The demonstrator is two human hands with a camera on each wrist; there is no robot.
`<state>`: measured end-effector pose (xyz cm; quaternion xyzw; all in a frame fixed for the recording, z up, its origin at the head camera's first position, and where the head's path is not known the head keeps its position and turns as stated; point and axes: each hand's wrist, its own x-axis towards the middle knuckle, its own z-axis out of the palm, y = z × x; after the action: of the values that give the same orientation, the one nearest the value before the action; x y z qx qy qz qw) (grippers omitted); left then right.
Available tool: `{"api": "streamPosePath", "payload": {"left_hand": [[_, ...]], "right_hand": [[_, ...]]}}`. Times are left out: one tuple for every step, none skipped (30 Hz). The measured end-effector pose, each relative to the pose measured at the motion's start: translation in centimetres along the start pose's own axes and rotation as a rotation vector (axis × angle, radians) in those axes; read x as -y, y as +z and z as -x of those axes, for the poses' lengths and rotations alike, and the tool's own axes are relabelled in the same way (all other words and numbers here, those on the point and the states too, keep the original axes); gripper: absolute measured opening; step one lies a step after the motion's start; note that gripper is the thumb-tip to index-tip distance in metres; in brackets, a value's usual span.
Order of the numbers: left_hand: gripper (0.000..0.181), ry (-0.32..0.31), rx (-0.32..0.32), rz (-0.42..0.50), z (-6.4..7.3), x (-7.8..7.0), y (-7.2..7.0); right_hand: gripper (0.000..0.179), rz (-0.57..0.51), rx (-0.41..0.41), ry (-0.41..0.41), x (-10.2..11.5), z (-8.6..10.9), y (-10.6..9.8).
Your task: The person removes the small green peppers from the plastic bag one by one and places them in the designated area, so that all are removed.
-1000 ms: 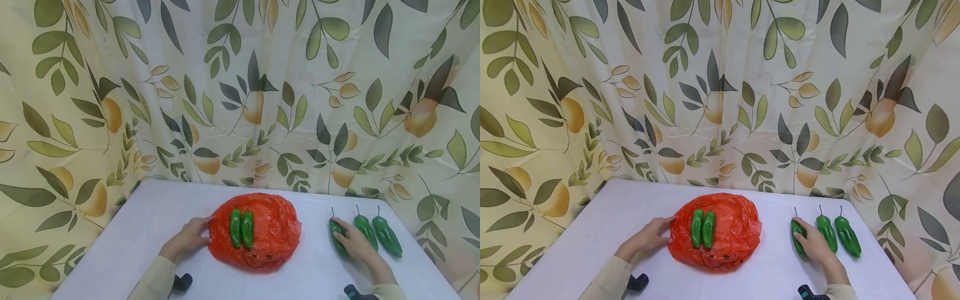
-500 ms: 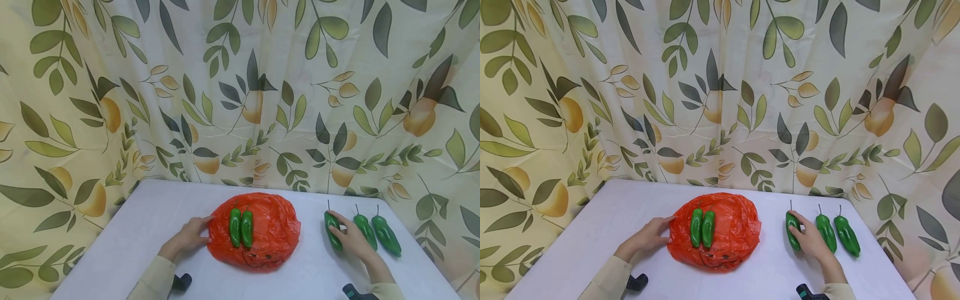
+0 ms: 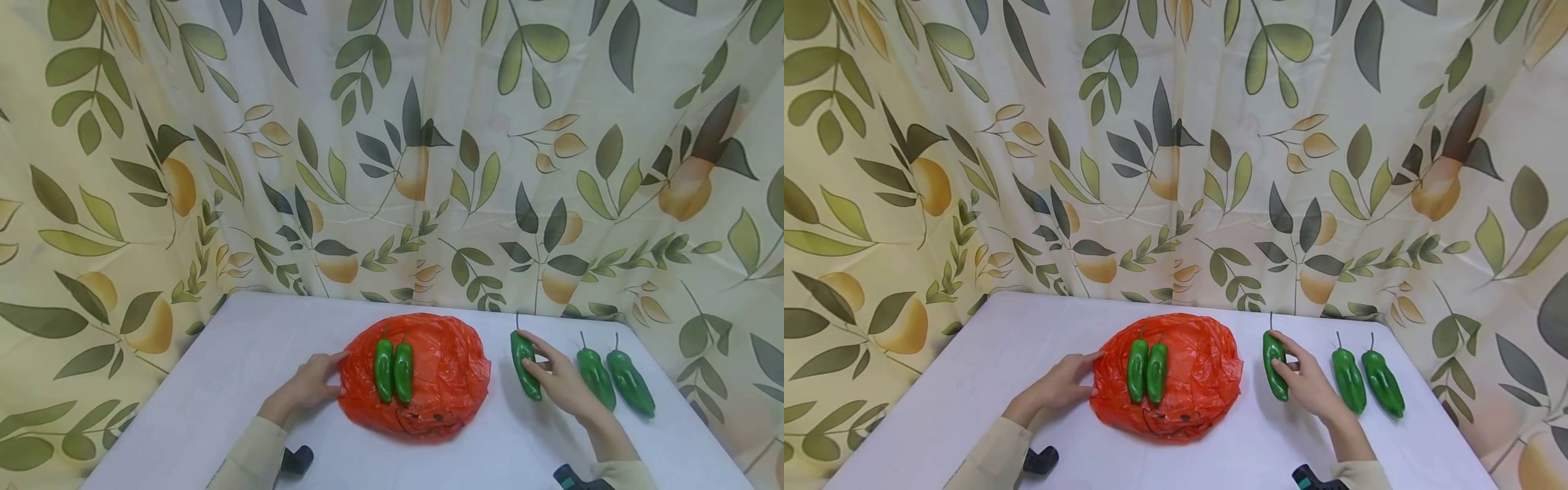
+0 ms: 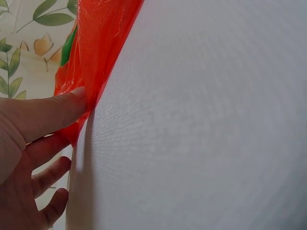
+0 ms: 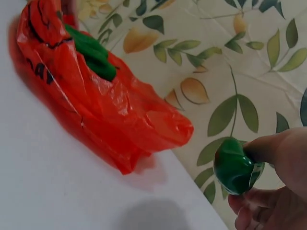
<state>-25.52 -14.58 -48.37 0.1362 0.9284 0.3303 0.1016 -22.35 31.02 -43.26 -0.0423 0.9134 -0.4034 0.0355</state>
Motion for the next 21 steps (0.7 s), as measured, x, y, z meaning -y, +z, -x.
{"api": "streamPosePath", "payload": {"left_hand": [[0.076, -0.005, 0.001, 0.003, 0.0, 0.0, 0.0], [0.076, -0.007, 0.000, 0.006, 0.0, 0.0, 0.0], [0.076, -0.010, 0.000, 0.009, 0.0, 0.0, 0.1], [0.076, -0.007, -0.001, 0.009, 0.0, 0.0, 0.1], [0.075, -0.001, -0.001, 0.008, -0.1, 0.1, 0.1], [0.075, 0.003, -0.003, 0.004, -0.1, 0.1, 0.1], [0.075, 0.005, -0.003, 0.003, -0.1, 0.1, 0.1], [0.075, 0.009, -0.004, 0.001, -0.1, 0.1, 0.0], [0.075, 0.009, -0.004, 0.000, -0.2, 0.2, 0.0], [0.075, 0.009, -0.003, 0.001, -0.2, 0.2, 0.0], [0.075, 0.010, -0.003, 0.001, -0.2, 0.2, 0.0], [0.075, 0.010, -0.003, 0.002, -0.2, 0.2, 0.0], [0.075, 0.014, -0.003, 0.005, -0.2, 0.2, 0.0], [0.075, 0.017, -0.002, 0.006, -0.2, 0.1, 0.0], [0.075, 0.015, -0.002, 0.010, -0.1, 0.1, -0.1], [0.075, 0.013, 0.001, 0.015, -0.1, 0.1, -0.1], [0.075, 0.015, 0.000, 0.016, -0.1, 0.1, -0.1], [0.075, 0.010, 0.003, 0.020, 0.0, 0.1, -0.1], [0.075, 0.005, 0.005, 0.027, 0.0, 0.0, -0.1], [0.075, -0.004, 0.009, 0.032, 0.0, 0.0, -0.1], [0.075, -0.010, 0.011, 0.036, 0.1, 0.0, -0.1]], "right_hand": [[0.060, -0.014, 0.001, -0.008, 0.3, 0.1, 0.1], [0.060, -0.032, 0.005, -0.011, 0.5, 0.1, 0.2], [0.060, -0.046, 0.008, -0.014, 0.7, 0.1, 0.3], [0.060, -0.061, 0.012, -0.016, 0.9, 0.1, 0.4], [0.060, -0.078, 0.015, -0.018, 1.1, 0.2, 0.5], [0.060, -0.095, 0.019, -0.019, 1.2, 0.2, 0.6], [0.060, -0.108, 0.026, -0.018, 1.4, 0.1, 0.8], [0.060, -0.123, 0.031, -0.020, 1.6, 0.1, 0.9], [0.059, -0.135, 0.030, -0.028, 1.7, 0.1, 1.0], [0.058, -0.150, 0.028, -0.039, 1.9, 0.1, 1.1], [0.058, -0.163, 0.028, -0.047, 2.0, 0.1, 1.3], [0.058, -0.172, 0.030, -0.057, 2.2, 0.1, 1.4], [0.058, -0.179, 0.029, -0.069, 2.3, 0.1, 1.5], [0.057, -0.189, 0.028, -0.082, 2.4, 0.1, 1.6], [0.057, -0.197, 0.028, -0.091, 2.5, 0.1, 1.8], [0.057, -0.199, 0.033, -0.100, 2.5, 0.1, 1.9], [0.058, -0.199, 0.038, -0.106, 2.6, 0.2, 2.0], [0.058, -0.200, 0.042, -0.110, 2.7, 0.2, 2.1], [0.058, -0.202, 0.045, -0.111, 2.7, 0.2, 2.2], [0.059, -0.202, 0.047, -0.111, 2.7, 0.2, 2.3], [0.059, -0.205, 0.050, -0.109, 2.8, 0.3, 2.5]]}}
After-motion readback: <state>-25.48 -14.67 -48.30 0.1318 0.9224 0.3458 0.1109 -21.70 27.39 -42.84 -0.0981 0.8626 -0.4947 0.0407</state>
